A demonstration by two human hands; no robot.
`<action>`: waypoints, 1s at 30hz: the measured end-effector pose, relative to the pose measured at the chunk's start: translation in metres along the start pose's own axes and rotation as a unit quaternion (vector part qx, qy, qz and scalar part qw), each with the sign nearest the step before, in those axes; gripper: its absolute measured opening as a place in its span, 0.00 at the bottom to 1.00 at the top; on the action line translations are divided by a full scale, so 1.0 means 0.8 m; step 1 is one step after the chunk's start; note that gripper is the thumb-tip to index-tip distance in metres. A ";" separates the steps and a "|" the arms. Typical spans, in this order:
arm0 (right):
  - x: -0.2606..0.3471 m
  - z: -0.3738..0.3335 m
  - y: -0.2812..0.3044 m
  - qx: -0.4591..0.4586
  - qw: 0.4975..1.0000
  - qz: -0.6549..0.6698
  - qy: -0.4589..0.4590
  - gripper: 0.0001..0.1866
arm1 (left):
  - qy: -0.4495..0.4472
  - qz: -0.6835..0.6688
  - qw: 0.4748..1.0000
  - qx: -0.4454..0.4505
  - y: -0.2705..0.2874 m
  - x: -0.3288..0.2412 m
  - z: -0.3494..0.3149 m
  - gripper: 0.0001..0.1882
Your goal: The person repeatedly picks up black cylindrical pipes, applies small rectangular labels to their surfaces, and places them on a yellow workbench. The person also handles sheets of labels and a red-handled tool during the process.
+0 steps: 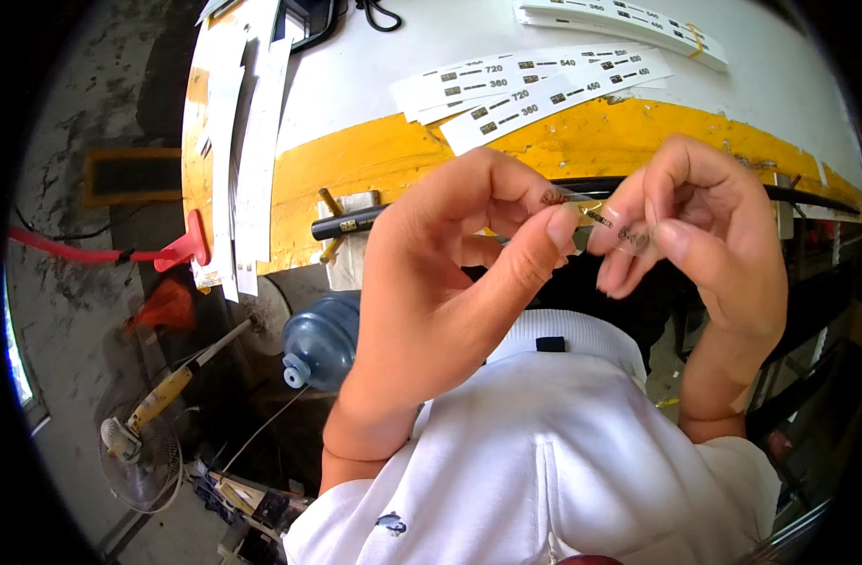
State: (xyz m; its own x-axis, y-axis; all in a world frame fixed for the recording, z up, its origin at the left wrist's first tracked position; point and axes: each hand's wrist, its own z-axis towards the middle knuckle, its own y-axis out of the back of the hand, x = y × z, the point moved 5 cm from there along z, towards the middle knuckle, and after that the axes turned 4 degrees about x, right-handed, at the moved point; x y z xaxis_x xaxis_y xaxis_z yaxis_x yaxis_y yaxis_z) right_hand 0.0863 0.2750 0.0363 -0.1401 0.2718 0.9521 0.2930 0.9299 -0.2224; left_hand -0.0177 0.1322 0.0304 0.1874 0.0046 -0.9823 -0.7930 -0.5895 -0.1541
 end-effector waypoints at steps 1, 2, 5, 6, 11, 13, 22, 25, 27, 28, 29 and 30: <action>-0.003 0.000 0.001 -0.012 1.000 0.002 0.005 0.07 | -0.007 -0.006 1.000 -0.004 0.000 0.002 -0.004 0.06; -0.009 0.000 0.001 -0.024 1.000 0.004 0.010 0.07 | -0.011 -0.006 1.000 -0.015 0.000 0.004 -0.009 0.06; -0.028 -0.003 -0.007 -0.044 0.998 0.034 0.023 0.10 | -0.021 -0.015 0.999 -0.047 0.003 0.009 -0.021 0.06; -0.031 -0.006 -0.011 -0.048 0.997 0.049 0.028 0.11 | -0.023 -0.023 0.998 -0.056 0.003 0.011 -0.025 0.06; -0.038 -0.016 -0.047 -0.024 0.975 0.211 0.069 0.17 | -0.043 -0.050 0.995 -0.076 0.004 0.019 -0.040 0.05; -0.047 -0.018 -0.050 -0.044 0.988 0.106 0.106 0.14 | -0.060 -0.047 0.994 -0.075 0.005 0.020 -0.045 0.05; -0.052 -0.024 -0.053 -0.066 0.990 0.092 0.082 0.07 | -0.020 -0.031 0.996 -0.082 0.022 0.037 -0.060 0.06; -0.054 -0.024 -0.057 -0.060 0.991 0.092 0.073 0.06 | -0.020 -0.054 0.995 -0.084 0.026 0.040 -0.066 0.06; -0.056 -0.023 -0.057 -0.050 0.993 0.083 0.069 0.06 | -0.023 -0.055 0.994 -0.092 0.029 0.040 -0.069 0.06; -0.056 -0.022 -0.058 -0.071 0.992 0.078 0.065 0.05 | -0.024 -0.049 0.994 -0.095 0.031 0.039 -0.071 0.06; -0.056 -0.020 -0.061 -0.093 0.991 0.072 0.061 0.05 | -0.025 -0.043 0.994 -0.098 0.033 0.038 -0.073 0.06; -0.056 -0.020 -0.062 -0.114 0.990 0.066 0.057 0.05 | -0.029 -0.027 0.994 -0.106 0.035 0.038 -0.075 0.06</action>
State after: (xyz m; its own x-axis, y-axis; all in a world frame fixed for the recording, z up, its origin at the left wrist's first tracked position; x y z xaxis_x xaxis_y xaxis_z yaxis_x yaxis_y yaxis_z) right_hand 0.0931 0.2129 0.0080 0.0165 0.3457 0.9382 0.5094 0.8045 -0.3054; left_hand 0.0009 0.0675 0.0029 0.1877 0.0848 -0.9786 -0.6413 -0.7440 -0.1875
